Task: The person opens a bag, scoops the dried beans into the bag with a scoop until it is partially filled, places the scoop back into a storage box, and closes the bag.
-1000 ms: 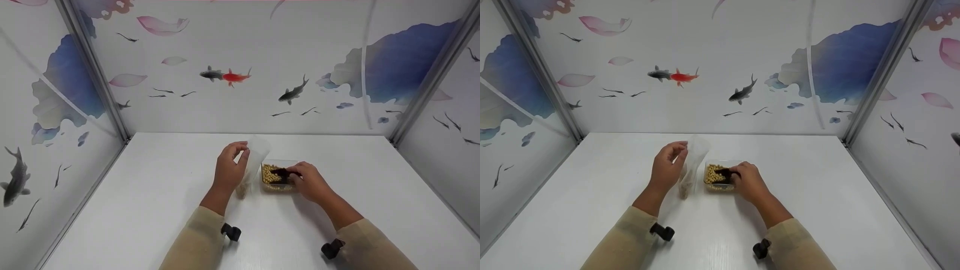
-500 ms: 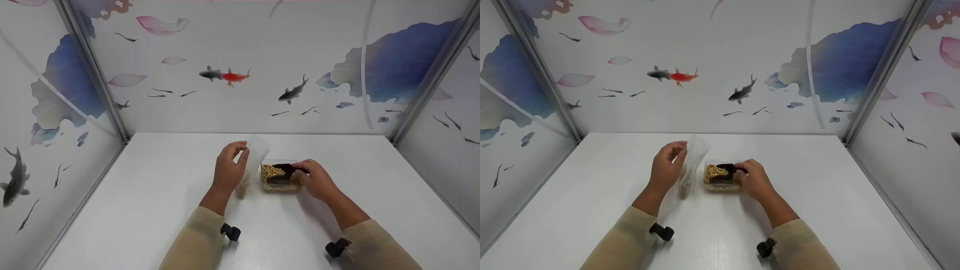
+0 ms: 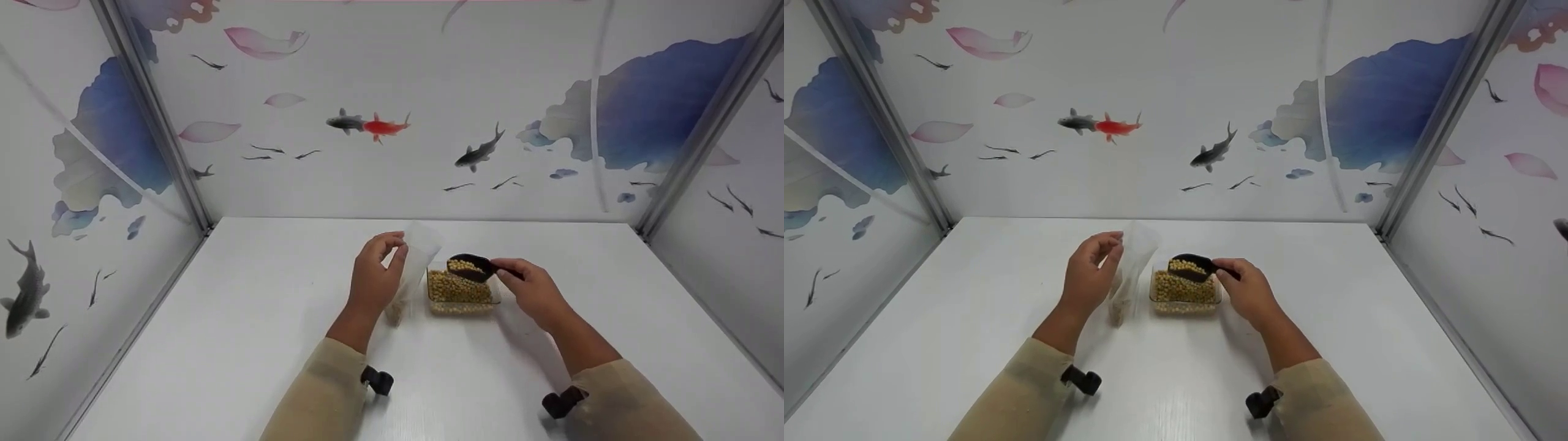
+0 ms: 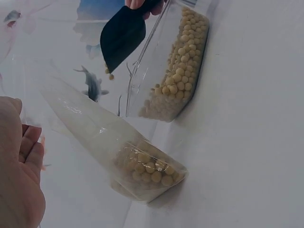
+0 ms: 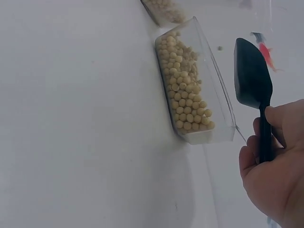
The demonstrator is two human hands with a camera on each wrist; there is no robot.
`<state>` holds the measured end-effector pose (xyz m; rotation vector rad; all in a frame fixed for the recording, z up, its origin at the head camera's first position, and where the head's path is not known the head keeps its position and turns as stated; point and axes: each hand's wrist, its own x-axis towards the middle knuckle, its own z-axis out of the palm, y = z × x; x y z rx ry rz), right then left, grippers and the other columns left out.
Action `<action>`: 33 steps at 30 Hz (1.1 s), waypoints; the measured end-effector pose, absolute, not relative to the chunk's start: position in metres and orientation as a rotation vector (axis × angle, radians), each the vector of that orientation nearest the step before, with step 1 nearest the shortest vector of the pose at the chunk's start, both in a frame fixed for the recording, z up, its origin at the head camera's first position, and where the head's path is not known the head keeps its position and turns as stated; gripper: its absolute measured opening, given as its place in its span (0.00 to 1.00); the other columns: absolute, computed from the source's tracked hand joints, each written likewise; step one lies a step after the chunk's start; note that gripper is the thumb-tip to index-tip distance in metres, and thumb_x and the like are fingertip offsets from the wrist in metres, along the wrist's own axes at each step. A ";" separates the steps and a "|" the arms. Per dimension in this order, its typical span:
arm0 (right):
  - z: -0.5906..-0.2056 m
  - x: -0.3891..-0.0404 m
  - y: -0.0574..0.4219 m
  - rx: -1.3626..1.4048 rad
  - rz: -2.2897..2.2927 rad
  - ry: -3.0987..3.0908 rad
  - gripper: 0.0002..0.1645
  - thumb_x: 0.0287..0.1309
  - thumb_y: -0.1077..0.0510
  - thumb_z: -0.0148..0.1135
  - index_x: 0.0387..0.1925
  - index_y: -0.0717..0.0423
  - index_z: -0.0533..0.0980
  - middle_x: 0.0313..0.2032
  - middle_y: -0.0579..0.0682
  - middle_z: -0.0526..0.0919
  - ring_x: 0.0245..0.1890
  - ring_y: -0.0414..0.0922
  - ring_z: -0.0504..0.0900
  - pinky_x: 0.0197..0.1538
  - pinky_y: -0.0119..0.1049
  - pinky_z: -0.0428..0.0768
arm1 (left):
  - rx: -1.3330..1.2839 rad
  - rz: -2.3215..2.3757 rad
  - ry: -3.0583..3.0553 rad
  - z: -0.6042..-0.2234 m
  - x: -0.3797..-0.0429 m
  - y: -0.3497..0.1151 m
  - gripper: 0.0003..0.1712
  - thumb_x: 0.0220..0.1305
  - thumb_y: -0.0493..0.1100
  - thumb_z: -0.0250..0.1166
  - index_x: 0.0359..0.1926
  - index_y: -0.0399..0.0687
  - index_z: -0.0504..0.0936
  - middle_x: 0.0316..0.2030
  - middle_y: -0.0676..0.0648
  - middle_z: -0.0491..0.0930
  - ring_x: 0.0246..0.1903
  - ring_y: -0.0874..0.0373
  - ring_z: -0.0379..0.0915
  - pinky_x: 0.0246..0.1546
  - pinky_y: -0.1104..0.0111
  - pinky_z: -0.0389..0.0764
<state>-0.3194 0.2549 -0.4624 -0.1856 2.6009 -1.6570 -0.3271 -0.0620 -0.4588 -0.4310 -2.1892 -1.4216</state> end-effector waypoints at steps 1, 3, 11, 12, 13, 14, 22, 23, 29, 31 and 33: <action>-0.460 -0.319 0.256 -0.182 -1.678 2.591 0.25 0.83 0.51 0.54 0.72 0.56 0.74 0.73 0.59 0.76 0.77 0.55 0.70 0.80 0.52 0.71 | -0.431 -1.419 -2.191 -0.459 -0.327 -0.062 0.12 0.82 0.52 0.61 0.51 0.51 0.84 0.63 0.52 0.83 0.68 0.58 0.78 0.72 0.66 0.80; -0.454 -0.320 0.257 -0.181 -1.695 2.592 0.25 0.83 0.51 0.54 0.73 0.56 0.74 0.73 0.59 0.76 0.77 0.54 0.70 0.80 0.49 0.71 | -0.430 -1.417 -2.194 -0.459 -0.328 -0.062 0.12 0.82 0.52 0.60 0.52 0.52 0.84 0.63 0.53 0.83 0.68 0.58 0.78 0.72 0.66 0.80; -0.419 -0.323 0.259 -0.237 -1.676 2.662 0.26 0.83 0.49 0.54 0.73 0.55 0.74 0.73 0.58 0.75 0.75 0.52 0.73 0.78 0.45 0.73 | -0.437 -1.418 -2.185 -0.462 -0.329 -0.062 0.12 0.83 0.52 0.60 0.51 0.52 0.84 0.63 0.53 0.83 0.68 0.58 0.78 0.72 0.66 0.79; -0.412 -0.324 0.258 -0.247 -1.668 2.677 0.25 0.83 0.50 0.54 0.73 0.55 0.74 0.73 0.58 0.75 0.75 0.53 0.73 0.78 0.47 0.74 | -0.438 -1.418 -2.183 -0.462 -0.329 -0.062 0.12 0.83 0.52 0.60 0.51 0.52 0.84 0.63 0.53 0.83 0.68 0.58 0.78 0.72 0.66 0.80; -0.406 -0.324 0.256 -0.262 -1.655 2.694 0.25 0.83 0.50 0.54 0.73 0.55 0.74 0.72 0.58 0.75 0.75 0.53 0.73 0.79 0.48 0.74 | -0.440 -1.419 -2.180 -0.462 -0.329 -0.062 0.12 0.83 0.52 0.60 0.51 0.51 0.84 0.63 0.53 0.83 0.68 0.58 0.78 0.72 0.65 0.80; -0.399 -0.324 0.254 -0.277 -1.637 2.716 0.25 0.83 0.50 0.54 0.72 0.55 0.75 0.72 0.58 0.75 0.74 0.53 0.74 0.79 0.50 0.74 | -0.440 -1.420 -2.178 -0.462 -0.329 -0.062 0.12 0.82 0.52 0.60 0.51 0.52 0.84 0.63 0.53 0.83 0.68 0.58 0.78 0.72 0.65 0.80; -0.359 -0.329 0.229 -0.460 -1.404 2.894 0.22 0.84 0.52 0.54 0.70 0.53 0.77 0.68 0.57 0.76 0.68 0.55 0.78 0.72 0.54 0.79 | -0.422 -1.419 -2.189 -0.461 -0.329 -0.061 0.11 0.82 0.52 0.61 0.51 0.53 0.84 0.62 0.55 0.84 0.68 0.59 0.78 0.72 0.66 0.80; -0.356 -0.331 0.225 -0.495 -1.355 2.920 0.22 0.84 0.52 0.54 0.69 0.53 0.78 0.67 0.57 0.76 0.67 0.56 0.78 0.71 0.54 0.80 | -0.419 -1.422 -2.190 -0.461 -0.329 -0.061 0.11 0.82 0.52 0.61 0.51 0.53 0.84 0.62 0.54 0.84 0.68 0.59 0.78 0.72 0.67 0.80; -0.343 -0.335 0.208 -0.730 -1.069 3.090 0.19 0.82 0.59 0.55 0.66 0.59 0.80 0.61 0.59 0.80 0.65 0.58 0.76 0.68 0.58 0.80 | -0.421 -1.422 -2.169 -0.459 -0.328 -0.062 0.12 0.82 0.52 0.61 0.51 0.51 0.84 0.63 0.53 0.84 0.68 0.59 0.78 0.72 0.67 0.80; -0.341 -0.336 0.206 -0.782 -1.006 3.131 0.18 0.81 0.61 0.56 0.64 0.59 0.81 0.59 0.59 0.81 0.64 0.59 0.75 0.67 0.59 0.79 | -0.424 -1.411 -2.159 -0.458 -0.328 -0.062 0.12 0.82 0.52 0.61 0.51 0.51 0.84 0.62 0.52 0.84 0.68 0.58 0.78 0.72 0.66 0.80; -0.339 -0.336 0.204 -0.817 -0.963 3.157 0.18 0.80 0.61 0.57 0.64 0.59 0.82 0.57 0.58 0.82 0.63 0.60 0.75 0.67 0.59 0.78 | -0.425 -1.401 -2.155 -0.457 -0.329 -0.063 0.12 0.82 0.52 0.61 0.51 0.50 0.83 0.62 0.51 0.84 0.68 0.57 0.78 0.72 0.66 0.80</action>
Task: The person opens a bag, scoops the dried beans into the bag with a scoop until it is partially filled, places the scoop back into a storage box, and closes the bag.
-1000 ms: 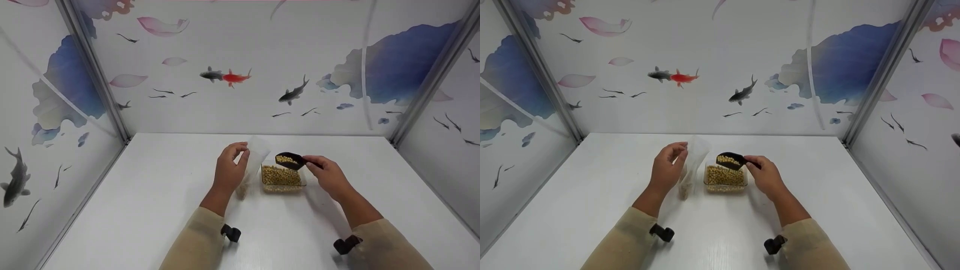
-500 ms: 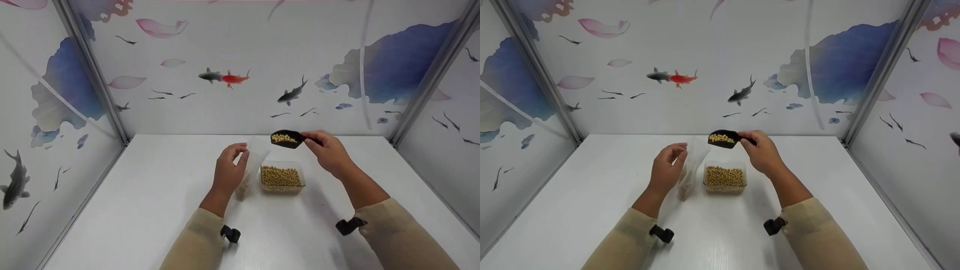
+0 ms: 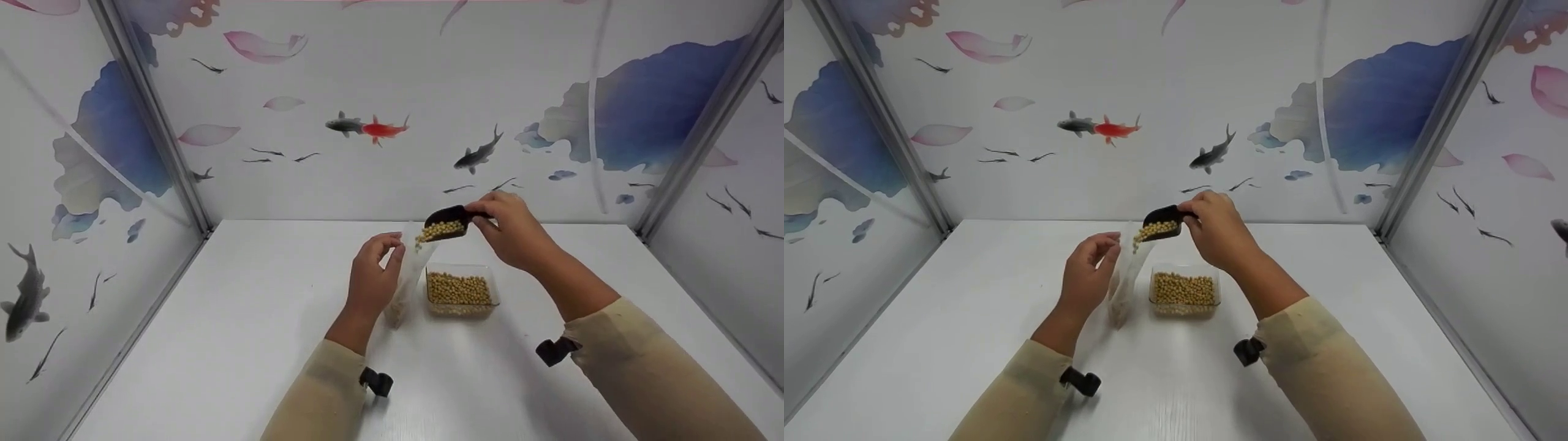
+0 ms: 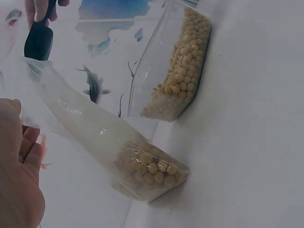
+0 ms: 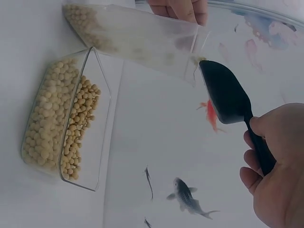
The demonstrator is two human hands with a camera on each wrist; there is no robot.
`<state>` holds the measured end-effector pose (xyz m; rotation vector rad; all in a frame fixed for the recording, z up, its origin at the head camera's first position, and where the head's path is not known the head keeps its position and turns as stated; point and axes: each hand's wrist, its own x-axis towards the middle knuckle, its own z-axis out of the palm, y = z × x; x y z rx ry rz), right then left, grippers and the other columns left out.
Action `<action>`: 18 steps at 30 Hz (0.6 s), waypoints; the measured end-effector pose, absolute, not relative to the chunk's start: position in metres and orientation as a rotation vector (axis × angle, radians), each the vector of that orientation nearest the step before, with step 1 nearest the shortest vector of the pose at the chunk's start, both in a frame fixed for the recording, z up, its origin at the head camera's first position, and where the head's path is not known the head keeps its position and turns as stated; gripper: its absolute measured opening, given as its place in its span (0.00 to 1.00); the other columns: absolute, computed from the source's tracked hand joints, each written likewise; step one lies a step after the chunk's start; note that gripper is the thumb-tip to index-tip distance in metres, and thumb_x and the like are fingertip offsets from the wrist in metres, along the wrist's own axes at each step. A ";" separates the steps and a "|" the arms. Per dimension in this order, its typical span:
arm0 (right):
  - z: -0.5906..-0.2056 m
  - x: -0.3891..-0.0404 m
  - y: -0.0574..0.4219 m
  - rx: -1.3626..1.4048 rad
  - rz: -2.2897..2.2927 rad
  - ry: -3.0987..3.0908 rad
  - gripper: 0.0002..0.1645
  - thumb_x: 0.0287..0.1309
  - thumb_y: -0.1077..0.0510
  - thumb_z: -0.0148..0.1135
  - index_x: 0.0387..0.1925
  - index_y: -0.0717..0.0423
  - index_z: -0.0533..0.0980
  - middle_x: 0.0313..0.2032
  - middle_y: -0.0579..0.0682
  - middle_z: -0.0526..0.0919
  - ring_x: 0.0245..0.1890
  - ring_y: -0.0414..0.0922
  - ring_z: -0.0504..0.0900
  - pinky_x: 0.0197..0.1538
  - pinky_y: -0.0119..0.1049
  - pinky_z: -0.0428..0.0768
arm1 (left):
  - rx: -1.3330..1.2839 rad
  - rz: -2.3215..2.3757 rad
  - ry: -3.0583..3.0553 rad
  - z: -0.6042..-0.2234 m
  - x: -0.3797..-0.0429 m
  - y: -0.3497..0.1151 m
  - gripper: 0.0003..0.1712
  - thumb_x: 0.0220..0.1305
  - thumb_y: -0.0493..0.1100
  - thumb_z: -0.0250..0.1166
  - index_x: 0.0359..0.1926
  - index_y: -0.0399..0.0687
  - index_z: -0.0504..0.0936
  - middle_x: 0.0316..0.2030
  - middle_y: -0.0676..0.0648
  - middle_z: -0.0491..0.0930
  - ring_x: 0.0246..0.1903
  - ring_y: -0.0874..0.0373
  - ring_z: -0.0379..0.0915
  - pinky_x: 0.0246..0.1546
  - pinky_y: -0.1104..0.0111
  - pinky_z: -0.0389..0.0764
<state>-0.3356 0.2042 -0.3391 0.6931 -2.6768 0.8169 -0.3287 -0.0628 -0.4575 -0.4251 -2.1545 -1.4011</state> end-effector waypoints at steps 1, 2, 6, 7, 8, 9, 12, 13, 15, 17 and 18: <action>-0.338 -0.335 0.204 0.702 0.798 -2.672 0.18 0.80 0.61 0.57 0.64 0.59 0.82 0.57 0.59 0.82 0.63 0.60 0.75 0.66 0.59 0.78 | -0.425 -1.398 -2.154 -0.457 -0.329 -0.063 0.12 0.82 0.52 0.61 0.51 0.50 0.84 0.62 0.51 0.84 0.68 0.57 0.78 0.72 0.65 0.80; -0.337 -0.335 0.204 0.707 0.781 -2.669 0.18 0.80 0.62 0.57 0.63 0.59 0.82 0.57 0.59 0.82 0.63 0.60 0.75 0.66 0.59 0.77 | -0.425 -1.396 -2.154 -0.457 -0.329 -0.063 0.12 0.82 0.51 0.60 0.51 0.50 0.84 0.62 0.51 0.84 0.68 0.57 0.78 0.72 0.66 0.80; -0.338 -0.334 0.206 0.709 0.748 -2.654 0.17 0.79 0.62 0.58 0.62 0.59 0.83 0.56 0.59 0.82 0.62 0.61 0.75 0.65 0.59 0.75 | -0.418 -1.396 -2.157 -0.456 -0.329 -0.063 0.12 0.82 0.51 0.61 0.51 0.50 0.84 0.62 0.52 0.84 0.68 0.57 0.78 0.72 0.66 0.80; -0.338 -0.333 0.207 0.705 0.747 -2.651 0.17 0.79 0.62 0.58 0.62 0.59 0.83 0.56 0.59 0.82 0.61 0.61 0.75 0.65 0.59 0.75 | -0.415 -1.396 -2.158 -0.457 -0.329 -0.063 0.12 0.82 0.51 0.61 0.51 0.51 0.84 0.62 0.52 0.84 0.68 0.58 0.78 0.72 0.66 0.80; -0.339 -0.333 0.208 0.701 0.750 -2.649 0.17 0.79 0.62 0.58 0.62 0.59 0.83 0.56 0.59 0.82 0.61 0.61 0.75 0.64 0.59 0.75 | -0.410 -1.394 -2.160 -0.457 -0.329 -0.063 0.11 0.82 0.51 0.61 0.51 0.51 0.84 0.62 0.52 0.84 0.68 0.58 0.78 0.72 0.67 0.79; -0.340 -0.333 0.210 0.699 0.750 -2.646 0.17 0.79 0.63 0.58 0.62 0.59 0.83 0.56 0.59 0.82 0.61 0.61 0.75 0.64 0.59 0.76 | -0.408 -1.395 -2.159 -0.457 -0.329 -0.063 0.11 0.82 0.51 0.61 0.51 0.51 0.84 0.62 0.52 0.84 0.68 0.58 0.78 0.72 0.67 0.80; -0.342 -0.332 0.214 0.699 0.761 -2.636 0.17 0.79 0.63 0.58 0.62 0.60 0.83 0.56 0.60 0.82 0.61 0.61 0.75 0.64 0.59 0.76 | -0.395 -1.394 -2.168 -0.457 -0.329 -0.062 0.11 0.82 0.51 0.61 0.51 0.51 0.84 0.62 0.52 0.84 0.68 0.59 0.78 0.72 0.68 0.79; -0.342 -0.332 0.215 0.700 0.765 -2.636 0.17 0.79 0.63 0.58 0.62 0.60 0.83 0.56 0.60 0.82 0.60 0.61 0.75 0.63 0.60 0.76 | -0.391 -1.394 -2.171 -0.456 -0.329 -0.062 0.11 0.82 0.51 0.61 0.51 0.52 0.84 0.63 0.53 0.84 0.68 0.59 0.78 0.72 0.68 0.79; -0.343 -0.331 0.217 0.698 0.777 -2.635 0.17 0.79 0.63 0.58 0.62 0.60 0.83 0.56 0.60 0.82 0.60 0.61 0.75 0.63 0.59 0.77 | -0.386 -1.392 -2.179 -0.457 -0.329 -0.062 0.11 0.82 0.51 0.60 0.52 0.52 0.84 0.63 0.53 0.84 0.68 0.59 0.78 0.72 0.69 0.79; -0.344 -0.330 0.221 0.693 0.791 -2.637 0.17 0.79 0.62 0.58 0.62 0.60 0.83 0.56 0.60 0.82 0.60 0.60 0.75 0.62 0.59 0.78 | -0.384 -1.394 -2.181 -0.457 -0.328 -0.062 0.11 0.82 0.51 0.60 0.52 0.52 0.84 0.63 0.53 0.84 0.68 0.59 0.79 0.72 0.69 0.79; -0.345 -0.329 0.223 0.687 0.799 -2.640 0.17 0.79 0.62 0.58 0.62 0.59 0.83 0.56 0.60 0.82 0.60 0.60 0.75 0.62 0.59 0.79 | -0.385 -1.396 -2.181 -0.457 -0.328 -0.062 0.11 0.82 0.51 0.60 0.52 0.52 0.84 0.63 0.53 0.84 0.68 0.59 0.79 0.72 0.69 0.79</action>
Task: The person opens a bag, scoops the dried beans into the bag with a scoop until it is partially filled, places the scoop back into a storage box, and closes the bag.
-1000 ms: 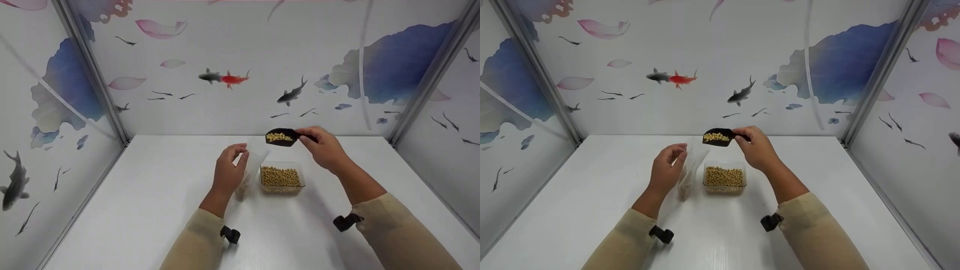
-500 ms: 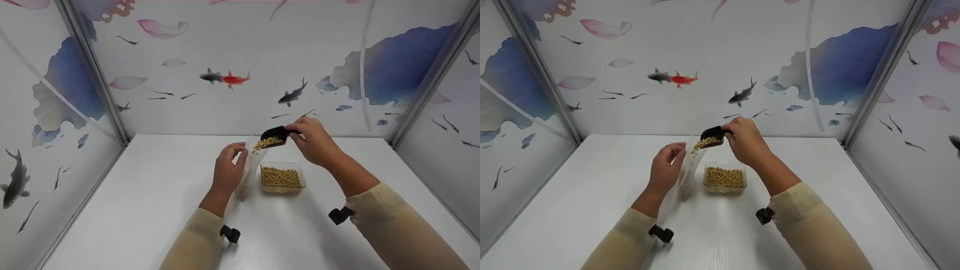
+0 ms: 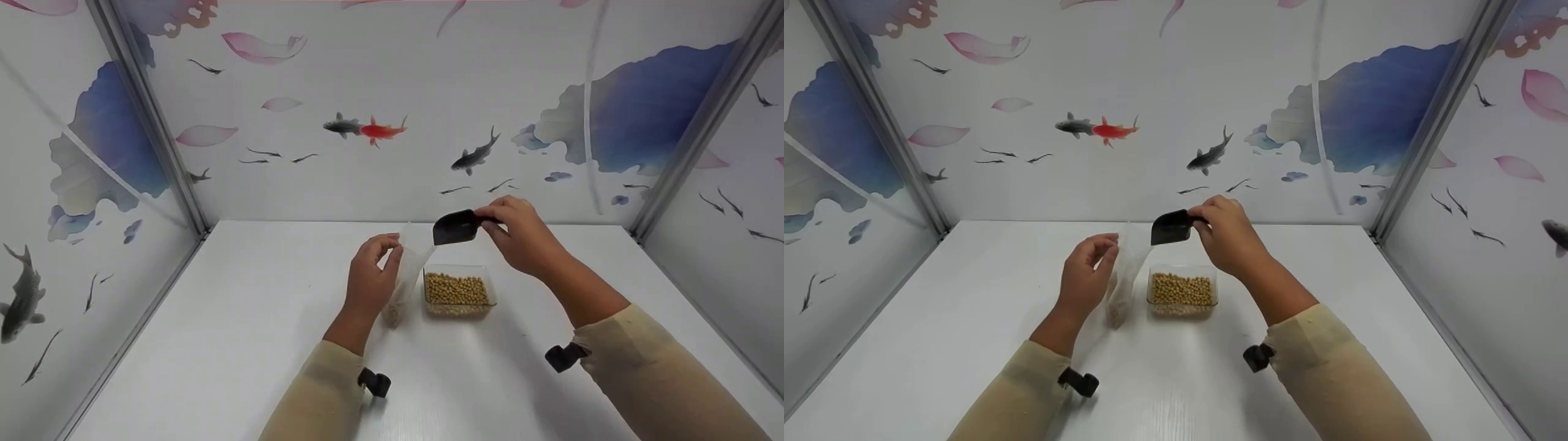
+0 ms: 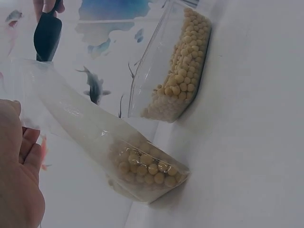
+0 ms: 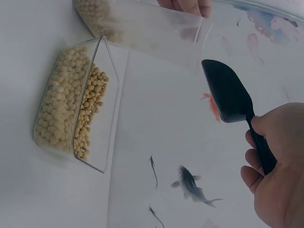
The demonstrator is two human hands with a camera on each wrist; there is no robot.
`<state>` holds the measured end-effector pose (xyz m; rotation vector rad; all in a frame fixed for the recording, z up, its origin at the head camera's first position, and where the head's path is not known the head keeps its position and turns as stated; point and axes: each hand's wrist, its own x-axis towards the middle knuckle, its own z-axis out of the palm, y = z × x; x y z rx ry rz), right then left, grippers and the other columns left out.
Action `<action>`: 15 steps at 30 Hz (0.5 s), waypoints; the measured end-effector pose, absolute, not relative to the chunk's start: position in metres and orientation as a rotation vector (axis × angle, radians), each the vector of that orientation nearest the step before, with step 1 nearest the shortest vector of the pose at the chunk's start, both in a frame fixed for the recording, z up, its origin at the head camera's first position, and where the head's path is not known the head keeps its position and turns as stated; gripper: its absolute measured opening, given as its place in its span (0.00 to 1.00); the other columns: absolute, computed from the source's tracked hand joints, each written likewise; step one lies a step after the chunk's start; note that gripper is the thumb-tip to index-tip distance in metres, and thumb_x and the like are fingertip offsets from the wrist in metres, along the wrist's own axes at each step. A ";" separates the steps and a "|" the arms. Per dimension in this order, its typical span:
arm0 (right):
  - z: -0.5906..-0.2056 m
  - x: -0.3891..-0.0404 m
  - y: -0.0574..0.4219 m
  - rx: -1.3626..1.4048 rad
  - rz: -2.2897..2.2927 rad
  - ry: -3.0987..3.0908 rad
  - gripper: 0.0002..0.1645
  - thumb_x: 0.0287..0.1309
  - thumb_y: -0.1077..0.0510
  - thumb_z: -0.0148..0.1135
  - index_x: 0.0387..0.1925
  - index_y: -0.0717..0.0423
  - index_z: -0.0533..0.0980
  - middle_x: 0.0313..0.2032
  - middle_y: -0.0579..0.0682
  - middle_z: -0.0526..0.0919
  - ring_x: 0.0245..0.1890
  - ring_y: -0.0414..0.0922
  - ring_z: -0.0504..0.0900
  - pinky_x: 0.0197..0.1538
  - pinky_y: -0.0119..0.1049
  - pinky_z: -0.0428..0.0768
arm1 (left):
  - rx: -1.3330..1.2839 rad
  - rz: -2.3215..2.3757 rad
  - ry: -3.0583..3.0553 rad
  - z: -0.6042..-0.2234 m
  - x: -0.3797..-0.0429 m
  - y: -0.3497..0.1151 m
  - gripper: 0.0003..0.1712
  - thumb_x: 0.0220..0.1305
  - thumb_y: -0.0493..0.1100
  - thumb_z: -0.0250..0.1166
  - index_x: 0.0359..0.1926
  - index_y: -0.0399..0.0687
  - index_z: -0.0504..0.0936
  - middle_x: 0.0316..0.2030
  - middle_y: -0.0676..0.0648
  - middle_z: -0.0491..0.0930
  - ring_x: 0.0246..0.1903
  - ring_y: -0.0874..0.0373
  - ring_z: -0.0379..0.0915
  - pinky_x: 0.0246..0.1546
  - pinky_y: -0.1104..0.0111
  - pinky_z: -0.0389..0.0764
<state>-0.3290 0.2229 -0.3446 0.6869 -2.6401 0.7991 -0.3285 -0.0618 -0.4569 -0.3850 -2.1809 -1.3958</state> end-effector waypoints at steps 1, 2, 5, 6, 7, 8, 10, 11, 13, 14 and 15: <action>-0.345 -0.329 0.225 0.681 0.806 -2.643 0.17 0.79 0.62 0.58 0.63 0.60 0.83 0.56 0.60 0.82 0.60 0.60 0.75 0.62 0.59 0.79 | -0.386 -1.396 -2.181 -0.457 -0.328 -0.062 0.11 0.82 0.51 0.60 0.52 0.52 0.84 0.62 0.53 0.84 0.68 0.59 0.79 0.72 0.69 0.79; -0.346 -0.329 0.228 0.671 0.814 -2.645 0.17 0.80 0.62 0.58 0.63 0.60 0.82 0.56 0.60 0.81 0.60 0.60 0.75 0.62 0.59 0.79 | -0.387 -1.396 -2.180 -0.457 -0.328 -0.062 0.11 0.82 0.52 0.60 0.52 0.52 0.84 0.62 0.53 0.84 0.68 0.59 0.79 0.72 0.69 0.79; -0.350 -0.330 0.237 0.634 0.838 -2.658 0.18 0.80 0.62 0.57 0.64 0.61 0.82 0.56 0.61 0.81 0.61 0.60 0.76 0.63 0.60 0.80 | -0.397 -1.399 -2.175 -0.457 -0.329 -0.062 0.12 0.82 0.52 0.60 0.52 0.52 0.84 0.62 0.53 0.84 0.68 0.59 0.78 0.72 0.69 0.79; -0.352 -0.330 0.240 0.617 0.848 -2.668 0.18 0.80 0.62 0.57 0.64 0.61 0.82 0.56 0.61 0.81 0.61 0.60 0.77 0.64 0.61 0.80 | -0.400 -1.398 -2.175 -0.457 -0.329 -0.062 0.12 0.82 0.52 0.60 0.52 0.52 0.84 0.62 0.53 0.84 0.68 0.59 0.78 0.72 0.69 0.79; -0.354 -0.331 0.243 0.603 0.855 -2.678 0.18 0.80 0.62 0.56 0.64 0.61 0.81 0.56 0.61 0.81 0.61 0.61 0.77 0.65 0.62 0.80 | -0.404 -1.397 -2.174 -0.457 -0.329 -0.062 0.12 0.83 0.52 0.60 0.52 0.52 0.84 0.62 0.53 0.84 0.68 0.59 0.78 0.72 0.69 0.79; -0.356 -0.332 0.246 0.587 0.859 -2.690 0.18 0.80 0.62 0.56 0.64 0.61 0.81 0.57 0.62 0.81 0.61 0.61 0.78 0.65 0.62 0.80 | -0.409 -1.397 -2.172 -0.458 -0.329 -0.062 0.12 0.82 0.53 0.60 0.52 0.52 0.83 0.62 0.53 0.84 0.68 0.59 0.78 0.72 0.68 0.79; -0.361 -0.334 0.251 0.551 0.864 -2.723 0.19 0.81 0.61 0.55 0.65 0.61 0.81 0.57 0.62 0.81 0.62 0.61 0.78 0.66 0.62 0.80 | -0.413 -1.403 -2.173 -0.458 -0.329 -0.063 0.12 0.82 0.53 0.60 0.52 0.53 0.83 0.63 0.53 0.83 0.68 0.58 0.78 0.72 0.68 0.80; -0.364 -0.334 0.253 0.537 0.866 -2.740 0.19 0.81 0.61 0.55 0.66 0.61 0.80 0.58 0.62 0.80 0.62 0.61 0.78 0.66 0.62 0.80 | -0.414 -1.409 -2.175 -0.459 -0.329 -0.063 0.13 0.82 0.53 0.60 0.52 0.53 0.83 0.63 0.53 0.83 0.68 0.58 0.78 0.72 0.67 0.80; -0.370 -0.335 0.257 0.515 0.866 -2.764 0.20 0.81 0.61 0.55 0.67 0.61 0.80 0.59 0.62 0.80 0.63 0.61 0.78 0.67 0.61 0.81 | -0.412 -1.413 -2.183 -0.459 -0.329 -0.063 0.13 0.83 0.54 0.60 0.52 0.53 0.83 0.63 0.54 0.83 0.69 0.58 0.77 0.72 0.67 0.80; -0.374 -0.335 0.259 0.503 0.867 -2.775 0.20 0.81 0.61 0.55 0.67 0.60 0.79 0.60 0.61 0.80 0.63 0.61 0.78 0.67 0.61 0.81 | -0.411 -1.414 -2.187 -0.459 -0.329 -0.063 0.13 0.83 0.54 0.59 0.52 0.53 0.83 0.64 0.54 0.83 0.69 0.58 0.77 0.72 0.67 0.80; -0.377 -0.335 0.260 0.496 0.866 -2.784 0.20 0.81 0.60 0.54 0.67 0.60 0.79 0.60 0.61 0.80 0.63 0.61 0.78 0.66 0.61 0.81 | -0.410 -1.415 -2.190 -0.459 -0.328 -0.063 0.13 0.83 0.54 0.59 0.53 0.54 0.83 0.64 0.54 0.83 0.69 0.58 0.77 0.72 0.67 0.80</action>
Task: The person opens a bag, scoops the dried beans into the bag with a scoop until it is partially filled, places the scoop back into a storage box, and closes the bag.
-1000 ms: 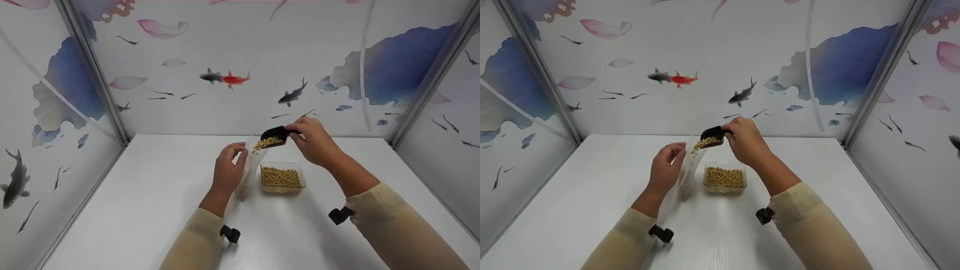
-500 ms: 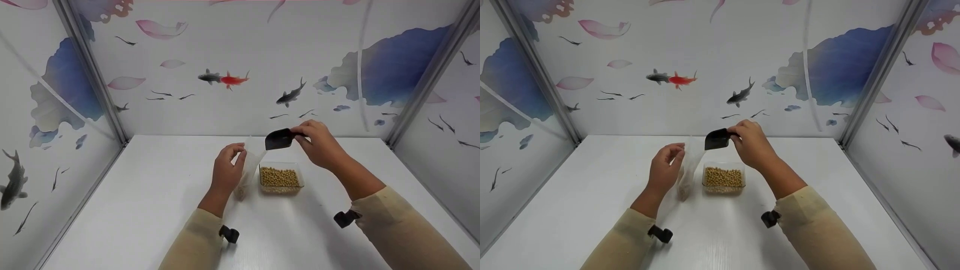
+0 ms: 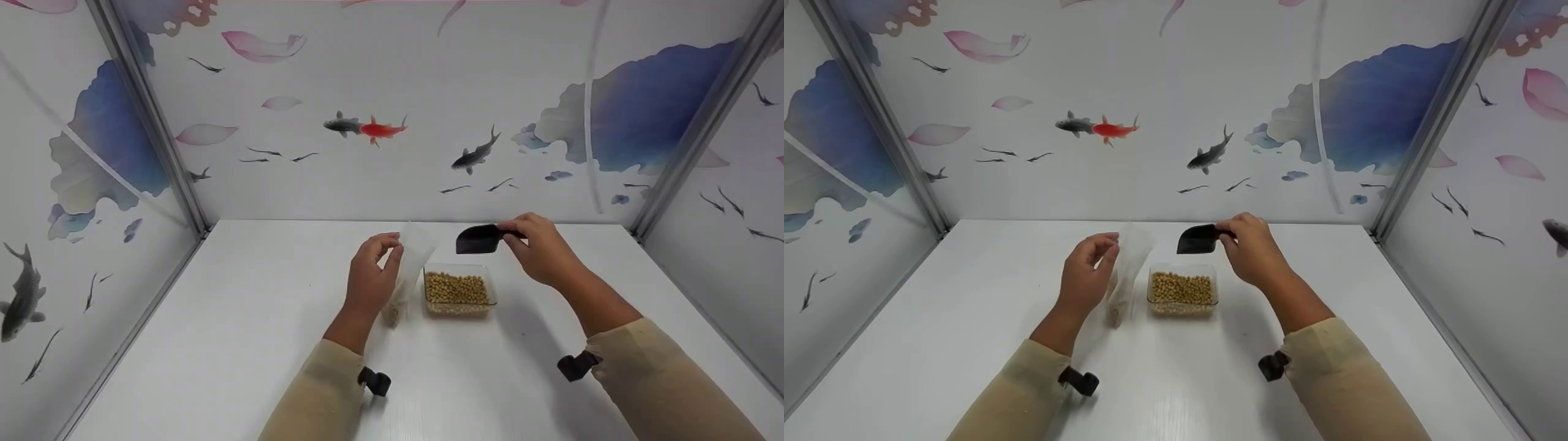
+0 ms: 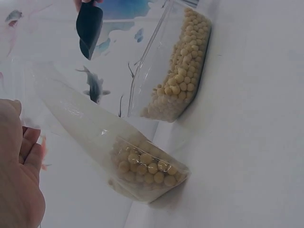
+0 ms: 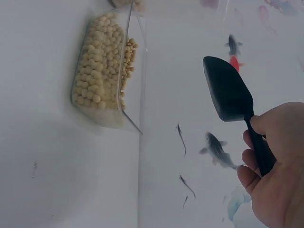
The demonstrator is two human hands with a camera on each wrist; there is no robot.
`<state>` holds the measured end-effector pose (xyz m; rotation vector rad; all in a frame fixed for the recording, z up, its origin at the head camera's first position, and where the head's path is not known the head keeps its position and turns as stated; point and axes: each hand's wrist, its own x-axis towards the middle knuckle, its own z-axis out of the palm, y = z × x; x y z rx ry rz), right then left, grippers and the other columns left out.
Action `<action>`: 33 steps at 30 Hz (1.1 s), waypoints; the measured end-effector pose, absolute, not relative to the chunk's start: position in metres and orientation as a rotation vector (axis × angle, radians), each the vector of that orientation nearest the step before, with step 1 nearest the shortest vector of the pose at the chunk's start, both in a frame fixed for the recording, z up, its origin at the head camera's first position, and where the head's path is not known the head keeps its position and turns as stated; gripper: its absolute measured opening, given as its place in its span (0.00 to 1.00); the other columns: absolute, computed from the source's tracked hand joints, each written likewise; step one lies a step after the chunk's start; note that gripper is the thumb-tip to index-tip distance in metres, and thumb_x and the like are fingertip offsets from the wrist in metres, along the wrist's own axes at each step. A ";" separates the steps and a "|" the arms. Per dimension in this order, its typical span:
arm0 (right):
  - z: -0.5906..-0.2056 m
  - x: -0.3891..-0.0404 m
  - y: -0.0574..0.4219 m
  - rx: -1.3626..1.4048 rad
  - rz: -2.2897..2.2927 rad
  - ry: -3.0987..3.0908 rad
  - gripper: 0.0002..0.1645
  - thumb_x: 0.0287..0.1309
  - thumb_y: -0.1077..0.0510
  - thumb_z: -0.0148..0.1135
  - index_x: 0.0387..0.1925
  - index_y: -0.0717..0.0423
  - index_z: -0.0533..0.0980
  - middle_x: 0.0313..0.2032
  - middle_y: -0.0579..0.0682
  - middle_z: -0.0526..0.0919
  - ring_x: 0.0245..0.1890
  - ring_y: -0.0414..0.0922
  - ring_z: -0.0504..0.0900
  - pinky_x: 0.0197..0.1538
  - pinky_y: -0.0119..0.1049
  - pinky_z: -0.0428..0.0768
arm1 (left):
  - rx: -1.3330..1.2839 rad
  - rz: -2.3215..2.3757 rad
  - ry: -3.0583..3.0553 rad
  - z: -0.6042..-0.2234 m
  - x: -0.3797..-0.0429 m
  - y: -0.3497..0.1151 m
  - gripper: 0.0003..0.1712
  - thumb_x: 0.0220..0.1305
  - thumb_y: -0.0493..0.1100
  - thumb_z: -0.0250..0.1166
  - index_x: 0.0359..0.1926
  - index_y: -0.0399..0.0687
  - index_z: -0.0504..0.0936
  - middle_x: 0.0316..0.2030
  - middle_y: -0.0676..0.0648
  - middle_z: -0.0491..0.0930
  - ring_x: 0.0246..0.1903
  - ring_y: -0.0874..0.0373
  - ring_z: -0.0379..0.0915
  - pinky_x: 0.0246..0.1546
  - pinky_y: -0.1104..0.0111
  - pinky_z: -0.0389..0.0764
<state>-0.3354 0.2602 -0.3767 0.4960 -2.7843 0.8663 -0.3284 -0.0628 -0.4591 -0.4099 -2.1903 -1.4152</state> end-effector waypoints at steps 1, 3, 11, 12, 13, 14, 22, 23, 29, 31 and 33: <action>-0.380 -0.335 0.261 0.496 0.864 -2.788 0.20 0.82 0.61 0.54 0.67 0.60 0.79 0.61 0.62 0.80 0.63 0.61 0.78 0.66 0.61 0.81 | -0.410 -1.412 -2.194 -0.459 -0.328 -0.063 0.13 0.83 0.54 0.59 0.53 0.54 0.83 0.64 0.54 0.83 0.69 0.58 0.77 0.72 0.67 0.80; -0.387 -0.336 0.262 0.488 0.866 -2.797 0.20 0.81 0.61 0.54 0.66 0.61 0.79 0.60 0.62 0.80 0.63 0.61 0.78 0.66 0.61 0.81 | -0.411 -1.405 -2.192 -0.460 -0.328 -0.063 0.13 0.83 0.54 0.59 0.53 0.53 0.83 0.63 0.54 0.83 0.68 0.58 0.77 0.72 0.67 0.80; -0.416 -0.337 0.260 0.499 0.748 -2.870 0.17 0.79 0.63 0.58 0.61 0.62 0.83 0.55 0.63 0.83 0.58 0.61 0.80 0.59 0.58 0.84 | -0.404 -1.410 -2.183 -0.458 -0.328 -0.062 0.12 0.82 0.52 0.61 0.51 0.52 0.84 0.62 0.54 0.83 0.68 0.59 0.78 0.72 0.67 0.80; -0.419 -0.337 0.259 0.501 0.718 -2.883 0.16 0.78 0.63 0.58 0.60 0.62 0.83 0.55 0.62 0.83 0.57 0.61 0.80 0.58 0.58 0.84 | -0.404 -1.411 -2.182 -0.458 -0.328 -0.062 0.12 0.82 0.52 0.61 0.51 0.52 0.84 0.62 0.54 0.83 0.68 0.59 0.78 0.72 0.67 0.80; -0.422 -0.337 0.258 0.506 0.691 -2.895 0.16 0.78 0.64 0.58 0.60 0.62 0.83 0.54 0.62 0.83 0.57 0.61 0.80 0.58 0.58 0.84 | -0.403 -1.413 -2.182 -0.459 -0.328 -0.062 0.11 0.82 0.52 0.61 0.51 0.52 0.84 0.62 0.54 0.84 0.68 0.59 0.78 0.72 0.67 0.80; -0.424 -0.337 0.257 0.509 0.667 -2.904 0.16 0.78 0.64 0.59 0.59 0.62 0.84 0.54 0.62 0.83 0.57 0.62 0.80 0.58 0.58 0.84 | -0.405 -1.415 -2.180 -0.459 -0.328 -0.062 0.11 0.82 0.51 0.61 0.51 0.52 0.84 0.62 0.53 0.84 0.68 0.59 0.78 0.72 0.67 0.80; -0.433 -0.336 0.249 0.529 0.550 -2.916 0.16 0.77 0.64 0.60 0.59 0.62 0.84 0.54 0.62 0.83 0.57 0.62 0.79 0.59 0.58 0.85 | -0.422 -1.419 -2.166 -0.460 -0.329 -0.062 0.12 0.82 0.52 0.61 0.51 0.51 0.84 0.62 0.53 0.84 0.67 0.59 0.78 0.72 0.67 0.80; -0.433 -0.336 0.248 0.539 0.526 -2.910 0.15 0.77 0.64 0.60 0.59 0.62 0.84 0.53 0.61 0.83 0.56 0.62 0.79 0.58 0.57 0.85 | -0.422 -1.419 -2.168 -0.460 -0.329 -0.062 0.12 0.82 0.52 0.61 0.51 0.51 0.84 0.62 0.53 0.84 0.67 0.59 0.79 0.72 0.67 0.80; -0.441 -0.332 0.239 0.605 0.446 -2.845 0.13 0.75 0.65 0.62 0.55 0.61 0.86 0.48 0.59 0.83 0.50 0.59 0.80 0.53 0.53 0.87 | -0.447 -1.419 -2.160 -0.459 -0.328 -0.062 0.13 0.82 0.52 0.60 0.51 0.51 0.84 0.62 0.53 0.84 0.67 0.58 0.79 0.72 0.67 0.80; -0.445 -0.332 0.235 0.621 0.472 -2.843 0.14 0.76 0.65 0.61 0.56 0.62 0.86 0.48 0.59 0.84 0.51 0.59 0.80 0.54 0.53 0.87 | -0.450 -1.414 -2.160 -0.458 -0.327 -0.062 0.13 0.83 0.52 0.60 0.51 0.50 0.84 0.62 0.52 0.83 0.67 0.57 0.79 0.72 0.68 0.80; -0.449 -0.333 0.231 0.632 0.500 -2.857 0.15 0.76 0.64 0.61 0.57 0.62 0.85 0.49 0.60 0.84 0.53 0.60 0.81 0.56 0.55 0.87 | -0.442 -1.408 -2.171 -0.459 -0.327 -0.062 0.13 0.83 0.53 0.60 0.52 0.51 0.84 0.62 0.52 0.83 0.67 0.58 0.78 0.72 0.68 0.79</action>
